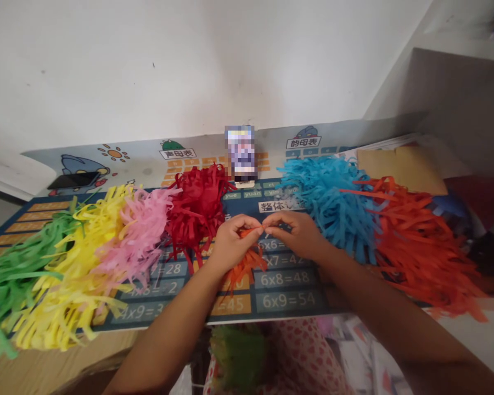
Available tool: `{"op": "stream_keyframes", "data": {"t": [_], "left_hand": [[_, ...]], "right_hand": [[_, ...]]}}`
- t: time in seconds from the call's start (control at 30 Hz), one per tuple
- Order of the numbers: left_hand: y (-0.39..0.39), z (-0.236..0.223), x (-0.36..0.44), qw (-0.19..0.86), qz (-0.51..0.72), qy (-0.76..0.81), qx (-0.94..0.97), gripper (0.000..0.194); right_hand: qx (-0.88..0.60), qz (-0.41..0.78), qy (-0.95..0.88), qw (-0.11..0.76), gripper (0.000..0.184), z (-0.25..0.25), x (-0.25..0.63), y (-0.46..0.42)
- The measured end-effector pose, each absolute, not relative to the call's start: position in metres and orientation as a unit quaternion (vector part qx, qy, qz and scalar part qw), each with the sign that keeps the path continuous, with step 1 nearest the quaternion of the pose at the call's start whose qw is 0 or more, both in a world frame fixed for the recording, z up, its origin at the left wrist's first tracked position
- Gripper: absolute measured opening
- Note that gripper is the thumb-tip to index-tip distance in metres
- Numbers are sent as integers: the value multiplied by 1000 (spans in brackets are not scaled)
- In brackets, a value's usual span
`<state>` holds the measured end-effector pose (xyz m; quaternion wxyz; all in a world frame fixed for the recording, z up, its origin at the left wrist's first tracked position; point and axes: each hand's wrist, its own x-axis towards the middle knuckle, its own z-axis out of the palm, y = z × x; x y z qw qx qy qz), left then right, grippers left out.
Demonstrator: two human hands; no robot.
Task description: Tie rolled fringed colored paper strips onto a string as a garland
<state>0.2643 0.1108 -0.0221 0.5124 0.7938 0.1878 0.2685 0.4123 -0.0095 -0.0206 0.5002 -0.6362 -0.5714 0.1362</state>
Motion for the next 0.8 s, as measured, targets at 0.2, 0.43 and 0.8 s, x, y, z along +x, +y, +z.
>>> {"op": "stream_keyframes", "data": {"t": [0.2, 0.43, 0.8], "left_hand": [[114, -23, 263, 368, 327, 126, 861, 10], [115, -24, 264, 332, 342, 88, 875, 13], [111, -23, 265, 672, 226, 232, 667, 25]], "right_hand": [[-631, 209, -530, 526, 9, -22, 411, -8], [-623, 264, -497, 544, 13, -29, 413, -7], [-651, 170, -532, 515, 11, -24, 408, -7]]}}
